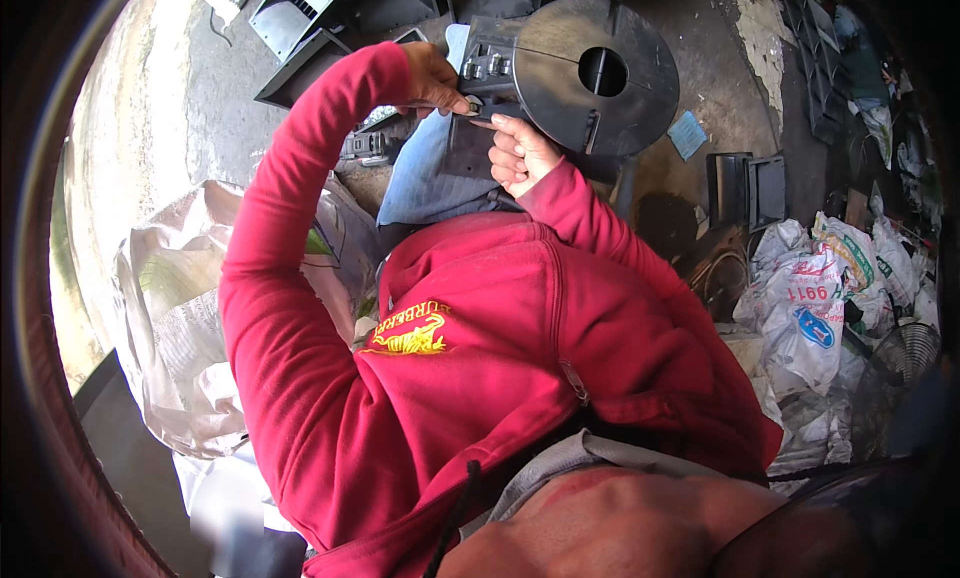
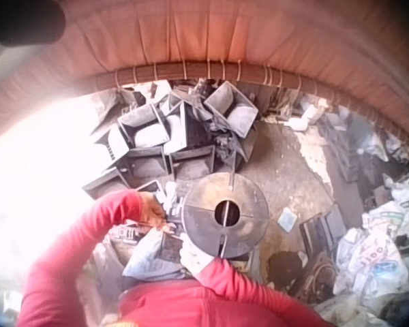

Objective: The person uses a wrench to tighten bolts on a metal assembly with a circular disc. They repeatedly adjust the position of the assembly and re-tighten the fasteners.

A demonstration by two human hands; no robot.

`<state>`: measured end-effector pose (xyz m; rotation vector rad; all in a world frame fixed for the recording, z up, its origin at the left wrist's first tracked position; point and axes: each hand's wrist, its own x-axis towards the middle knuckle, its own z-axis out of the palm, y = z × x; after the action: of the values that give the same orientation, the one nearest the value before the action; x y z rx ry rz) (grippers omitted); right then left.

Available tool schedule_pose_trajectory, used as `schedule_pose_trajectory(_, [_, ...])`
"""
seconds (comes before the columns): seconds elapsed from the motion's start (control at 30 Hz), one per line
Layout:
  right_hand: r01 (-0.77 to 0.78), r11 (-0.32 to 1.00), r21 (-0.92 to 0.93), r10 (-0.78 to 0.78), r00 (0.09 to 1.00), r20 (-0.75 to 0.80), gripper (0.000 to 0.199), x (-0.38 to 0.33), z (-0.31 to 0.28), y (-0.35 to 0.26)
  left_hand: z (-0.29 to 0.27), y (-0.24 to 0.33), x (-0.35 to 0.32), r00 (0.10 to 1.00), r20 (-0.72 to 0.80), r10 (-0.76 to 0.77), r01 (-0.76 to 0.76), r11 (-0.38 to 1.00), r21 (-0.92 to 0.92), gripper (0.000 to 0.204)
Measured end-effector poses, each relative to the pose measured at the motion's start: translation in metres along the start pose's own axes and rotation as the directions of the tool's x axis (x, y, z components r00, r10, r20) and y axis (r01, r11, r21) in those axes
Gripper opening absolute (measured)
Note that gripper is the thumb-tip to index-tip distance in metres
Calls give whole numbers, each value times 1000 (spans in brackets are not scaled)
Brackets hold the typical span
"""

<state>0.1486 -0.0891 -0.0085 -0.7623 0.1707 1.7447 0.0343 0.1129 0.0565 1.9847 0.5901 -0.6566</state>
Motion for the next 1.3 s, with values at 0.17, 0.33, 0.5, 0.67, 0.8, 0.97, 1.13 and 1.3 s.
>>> schedule_pose_trajectory(0.17, [0, 1000, -15, 1, 1000, 8, 31, -2, 1, -2, -10, 26, -8, 996, 26, -82, 78, 989, 129, 41])
schedule_pose_trajectory(0.33, [-49, 998, 46, 44, 994, 99, 26, 3, -3, 5, 3, -30, -52, 975, -200, 93, -157, 930, -333, 20])
schedule_pose_trajectory(0.5, [-66, 998, 1, 66, 992, 108, 21, 13, -22, 6, 48, -39, -1, 595, -620, 511, -521, 833, 187, 94])
schedule_pose_trajectory(0.67, [-126, 991, -52, 131, 987, 94, 15, -1, -17, 1, 48, -46, 27, 684, -506, 525, -530, 835, 150, 108])
schedule_pose_trajectory(0.8, [-69, 959, -275, 96, 992, 85, 43, -69, -31, -15, 50, -41, 31, 746, -455, 486, -486, 865, 127, 96])
schedule_pose_trajectory(0.97, [219, 934, -282, -228, 974, 2, 45, -148, -84, -75, 49, -70, 41, 773, -451, 446, -491, 871, 19, 89])
schedule_pose_trajectory(1.13, [436, 889, 140, -440, 898, -2, 56, -141, -104, -98, 43, -77, 38, 649, -459, 607, -529, 793, 301, 93])
schedule_pose_trajectory(1.3, [398, 849, 349, -464, 876, 130, 71, -157, -77, -73, 63, -54, -34, 356, -933, 52, -674, 706, -218, 39])
